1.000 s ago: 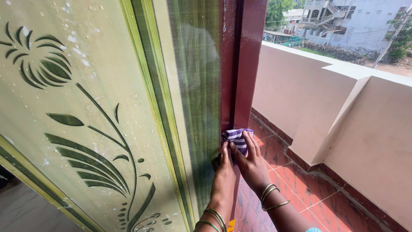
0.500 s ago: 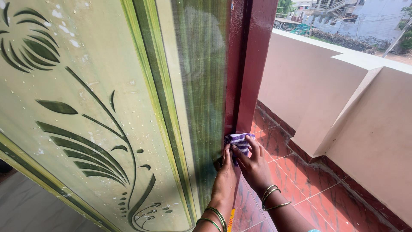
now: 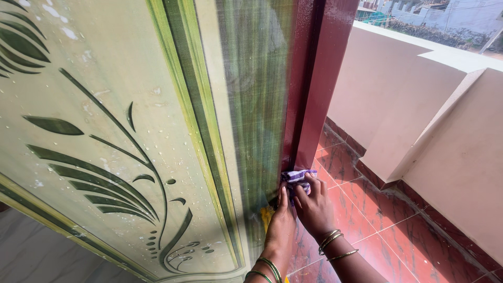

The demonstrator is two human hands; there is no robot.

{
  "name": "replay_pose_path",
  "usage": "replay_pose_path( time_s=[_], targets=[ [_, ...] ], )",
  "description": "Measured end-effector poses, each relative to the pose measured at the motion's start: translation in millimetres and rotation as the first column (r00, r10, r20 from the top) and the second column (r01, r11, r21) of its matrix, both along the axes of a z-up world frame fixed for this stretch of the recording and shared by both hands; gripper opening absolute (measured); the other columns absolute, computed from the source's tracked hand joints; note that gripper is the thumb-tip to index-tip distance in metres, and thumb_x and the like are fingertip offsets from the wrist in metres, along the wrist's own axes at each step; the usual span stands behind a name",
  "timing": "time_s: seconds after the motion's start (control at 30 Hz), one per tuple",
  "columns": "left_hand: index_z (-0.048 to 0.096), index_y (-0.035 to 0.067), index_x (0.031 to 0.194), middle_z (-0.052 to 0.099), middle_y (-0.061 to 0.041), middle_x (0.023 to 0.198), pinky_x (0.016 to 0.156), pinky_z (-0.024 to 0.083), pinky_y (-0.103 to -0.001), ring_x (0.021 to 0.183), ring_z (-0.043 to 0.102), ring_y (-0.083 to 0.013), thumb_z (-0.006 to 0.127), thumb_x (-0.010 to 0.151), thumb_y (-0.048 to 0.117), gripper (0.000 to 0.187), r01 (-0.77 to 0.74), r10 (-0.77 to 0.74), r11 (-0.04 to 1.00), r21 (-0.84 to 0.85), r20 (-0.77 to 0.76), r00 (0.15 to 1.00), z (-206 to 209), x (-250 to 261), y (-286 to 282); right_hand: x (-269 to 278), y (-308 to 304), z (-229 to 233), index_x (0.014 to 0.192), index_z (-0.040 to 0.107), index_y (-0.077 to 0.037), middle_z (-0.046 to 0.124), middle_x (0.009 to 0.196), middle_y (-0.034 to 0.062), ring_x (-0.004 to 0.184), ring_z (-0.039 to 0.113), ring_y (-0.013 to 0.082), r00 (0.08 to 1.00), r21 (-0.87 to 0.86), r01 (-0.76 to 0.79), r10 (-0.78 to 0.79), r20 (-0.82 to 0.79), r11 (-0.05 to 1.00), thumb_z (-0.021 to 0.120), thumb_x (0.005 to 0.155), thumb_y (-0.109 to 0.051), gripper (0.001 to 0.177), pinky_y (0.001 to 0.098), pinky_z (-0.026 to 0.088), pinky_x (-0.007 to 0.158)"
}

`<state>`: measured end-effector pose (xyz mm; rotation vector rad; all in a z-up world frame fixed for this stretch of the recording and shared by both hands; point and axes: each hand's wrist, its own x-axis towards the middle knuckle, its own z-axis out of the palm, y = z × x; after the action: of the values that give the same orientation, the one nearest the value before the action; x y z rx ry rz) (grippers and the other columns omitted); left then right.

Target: The person wipes a glass door with a purple and white striped cloth. They clean the vertical frame and the lower edge of the glass, moving the cloth up and down and side to side.

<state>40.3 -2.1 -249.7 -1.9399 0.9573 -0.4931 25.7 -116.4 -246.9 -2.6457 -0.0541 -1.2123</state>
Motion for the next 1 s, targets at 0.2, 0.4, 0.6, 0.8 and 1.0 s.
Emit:
replay_pose_path(
  time_s=[0.2,0.4,0.6,0.8,1.0],
  targets=[
    [0.051,-0.003,0.148,0.051,-0.024,0.151,0.116,-0.003,-0.065,0.145,0.035,-0.049,0.038,0.106,0.033,0.056,0.041,-0.025,0.995,0.092,-0.167,0.986,-19.2,5.1,4.2,-2.6,-0.8,-10.6,0.104,0.064,-0.008,0.052,0.131,0.0212,0.118,0.051,0.0397,0.991,-0.046,0.023,-0.029,-0.13,0.999,0.074,0.074,-0.013,0.032,0.0478,0.049,0.093],
    [0.046,-0.003,0.149,0.044,-0.022,0.157,0.117,-0.002,-0.06,0.147,0.031,-0.0427,0.041,0.1,0.032,0.06,0.06,-0.055,0.992,-0.108,0.051,0.997,-25.9,3.4,13.2,-7.8,16.0,-13.1,0.111,0.061,-0.004,0.049,0.135,0.0265,0.114,0.048,0.0428,0.998,0.193,0.042,-0.034,-0.046,0.98,0.078,0.073,-0.016,0.044,0.0492,0.044,0.095],
    [0.036,-0.007,0.154,0.037,-0.027,0.159,0.116,-0.003,-0.061,0.147,0.027,-0.0446,0.041,0.101,0.033,0.066,-0.069,0.055,0.991,-0.115,-0.124,0.991,-12.9,-14.8,0.0,6.2,23.1,-27.5,0.117,0.05,-0.003,0.056,0.104,0.0129,0.086,0.063,0.0224,0.991,0.857,0.12,-0.013,-0.131,0.501,0.077,0.084,-0.021,0.046,0.036,0.054,0.075],
    [0.038,-0.007,0.151,0.039,-0.029,0.156,0.118,-0.006,-0.058,0.149,0.025,-0.0413,0.049,0.095,0.036,0.072,0.02,-0.11,0.963,-0.268,-0.326,0.939,7.5,-12.9,26.5,22.6,21.7,-33.3,0.117,0.04,0.001,0.054,0.101,0.0118,0.086,0.06,0.0163,0.989,0.869,0.144,-0.103,-0.108,0.473,0.082,0.083,-0.015,0.056,0.0323,0.054,0.073],
    [0.051,-0.007,0.146,0.049,-0.03,0.152,0.118,-0.005,-0.062,0.154,0.027,-0.0454,0.044,0.105,0.036,0.059,0.282,-0.283,0.959,-0.035,-0.213,0.935,10.6,8.0,64.0,21.0,15.9,-26.5,0.121,0.034,0.0,0.061,0.105,0.0124,0.09,0.066,0.0164,0.99,0.996,0.084,0.112,-0.085,0.012,0.079,0.081,-0.011,0.062,0.0318,0.058,0.075]
  ],
)
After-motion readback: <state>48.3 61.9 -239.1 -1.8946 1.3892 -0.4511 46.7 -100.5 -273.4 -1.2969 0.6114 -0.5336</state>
